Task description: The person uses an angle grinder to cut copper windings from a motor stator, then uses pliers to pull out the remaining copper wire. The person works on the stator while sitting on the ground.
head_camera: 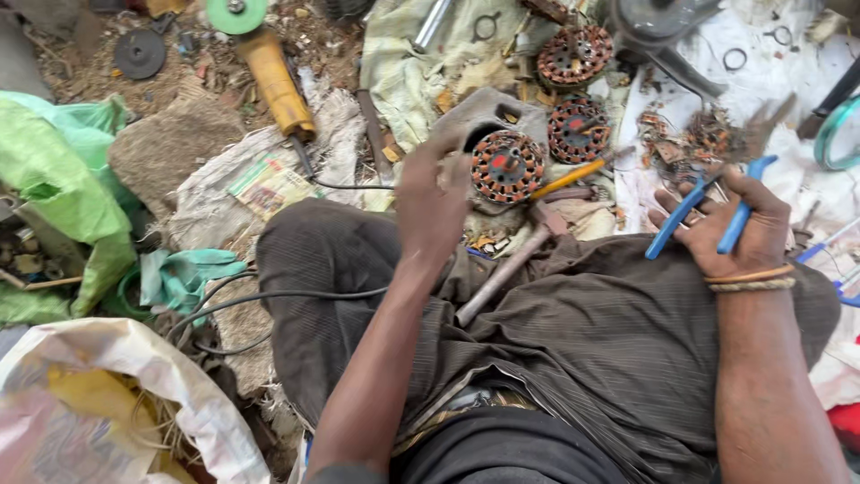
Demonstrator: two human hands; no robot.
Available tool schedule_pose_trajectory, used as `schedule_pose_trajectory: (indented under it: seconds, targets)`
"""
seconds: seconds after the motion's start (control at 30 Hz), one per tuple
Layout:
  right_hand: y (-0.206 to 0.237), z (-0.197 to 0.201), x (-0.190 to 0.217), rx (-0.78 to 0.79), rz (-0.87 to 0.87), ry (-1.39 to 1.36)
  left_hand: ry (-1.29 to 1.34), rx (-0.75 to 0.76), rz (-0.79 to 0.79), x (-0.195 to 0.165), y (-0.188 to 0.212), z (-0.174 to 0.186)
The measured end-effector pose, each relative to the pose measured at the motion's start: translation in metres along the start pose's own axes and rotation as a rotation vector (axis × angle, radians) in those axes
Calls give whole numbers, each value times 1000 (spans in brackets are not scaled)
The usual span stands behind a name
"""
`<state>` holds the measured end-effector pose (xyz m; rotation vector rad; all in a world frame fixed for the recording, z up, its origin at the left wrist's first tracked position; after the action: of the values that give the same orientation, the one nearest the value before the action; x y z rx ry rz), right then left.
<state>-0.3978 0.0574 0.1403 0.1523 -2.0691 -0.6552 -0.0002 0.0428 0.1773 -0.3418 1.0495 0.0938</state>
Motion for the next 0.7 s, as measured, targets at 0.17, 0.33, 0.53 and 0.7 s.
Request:
schedule_pose_trajectory:
  seconds: [0.17,0.33,0.53,0.7]
  targets:
    - [-8,-2,-1,62,-42,-74,-8,275,-37,36,-6,-110]
    - [-30,14,-12,126,-110,-135,-73,173,-141,75,7,-145]
    - [-47,-4,-22,139,-185,-11,-99,207,-252,87,-7,-152]
    - [-50,-18,-27,215,-114,246,-51,384,-307,92,-16,-156]
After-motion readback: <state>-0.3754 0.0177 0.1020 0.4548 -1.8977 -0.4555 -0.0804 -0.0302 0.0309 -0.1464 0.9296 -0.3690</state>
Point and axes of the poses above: each hand's wrist, its own y-axis away from the middle knuckle, its own z-axis out of the back of the hand, x = y × z, the point moved 4 cm from there along -y, towards the middle knuckle, and after that the axes turned 2 degrees about -y, right-handed, at the moved point
